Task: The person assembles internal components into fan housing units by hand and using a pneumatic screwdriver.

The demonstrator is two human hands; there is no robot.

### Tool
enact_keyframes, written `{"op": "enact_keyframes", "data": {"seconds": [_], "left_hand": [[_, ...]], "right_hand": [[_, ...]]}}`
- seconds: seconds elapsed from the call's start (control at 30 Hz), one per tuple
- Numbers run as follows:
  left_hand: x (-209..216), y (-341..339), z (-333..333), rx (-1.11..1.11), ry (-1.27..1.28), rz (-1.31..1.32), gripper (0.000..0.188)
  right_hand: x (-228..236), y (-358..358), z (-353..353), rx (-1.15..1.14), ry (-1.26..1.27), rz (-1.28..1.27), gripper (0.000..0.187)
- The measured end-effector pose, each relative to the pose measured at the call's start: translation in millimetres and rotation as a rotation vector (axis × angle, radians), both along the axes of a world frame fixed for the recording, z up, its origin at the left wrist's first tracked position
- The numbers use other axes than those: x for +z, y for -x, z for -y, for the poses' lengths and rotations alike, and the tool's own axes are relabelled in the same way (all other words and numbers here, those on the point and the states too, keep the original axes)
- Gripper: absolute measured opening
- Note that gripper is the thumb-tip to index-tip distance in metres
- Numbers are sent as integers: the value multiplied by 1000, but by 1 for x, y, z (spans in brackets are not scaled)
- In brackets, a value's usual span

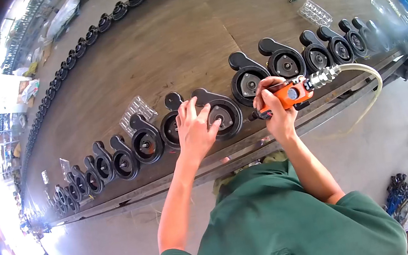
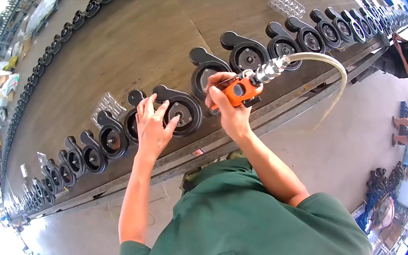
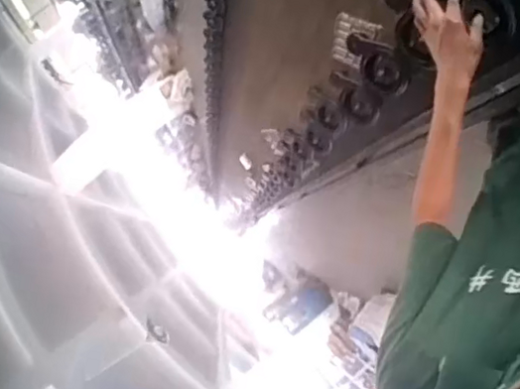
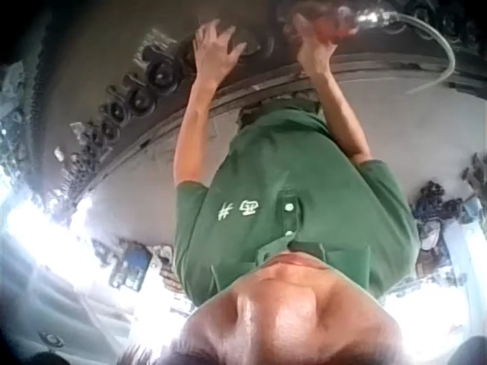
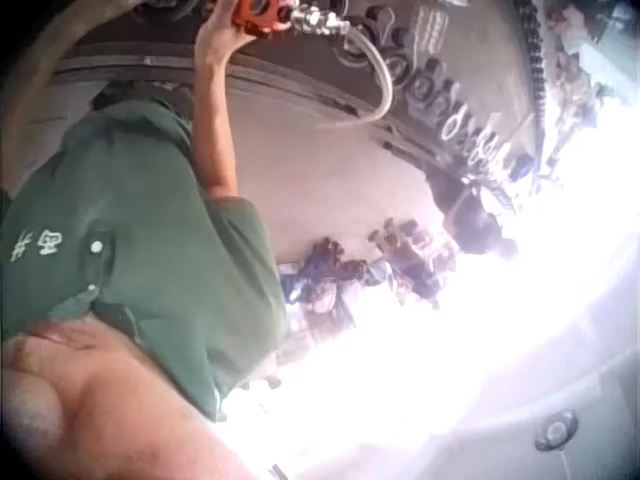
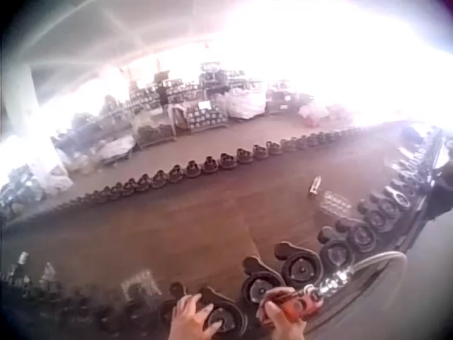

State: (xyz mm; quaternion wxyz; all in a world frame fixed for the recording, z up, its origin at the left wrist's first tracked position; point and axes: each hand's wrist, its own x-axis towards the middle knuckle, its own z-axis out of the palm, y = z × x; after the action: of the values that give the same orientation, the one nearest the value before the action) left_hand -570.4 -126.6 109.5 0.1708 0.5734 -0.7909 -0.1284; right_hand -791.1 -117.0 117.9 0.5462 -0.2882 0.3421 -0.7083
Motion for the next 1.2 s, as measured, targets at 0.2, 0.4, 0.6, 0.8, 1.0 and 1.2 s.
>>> {"op": "enact_keyframes", "data": {"seconds": [0.2,0.4,0.6,0.8,1.0,1.2], "left_hand": [[-9,3,-10,-77,90,113,36],[-13,5,-11,-105,90,97,41],[-17,-6,-18,-48,26,27,53],[-12,-9,-11,-62,-1,53,56],[-13,-9,2,-57,-61,54,66],[-12,5,-11,106,-48,83,65]], "right_hand": [[1,-15,7,-62,-30,-32,24],[5,-23,8,-122,-65,-3,24],[-2,-25,5,-106,-70,-17,28],[1,-25,2,-89,-98,-10,28],[6,-25,10,-79,-66,-4,26],[7,-39,25,-42,77,-141,27]]}}
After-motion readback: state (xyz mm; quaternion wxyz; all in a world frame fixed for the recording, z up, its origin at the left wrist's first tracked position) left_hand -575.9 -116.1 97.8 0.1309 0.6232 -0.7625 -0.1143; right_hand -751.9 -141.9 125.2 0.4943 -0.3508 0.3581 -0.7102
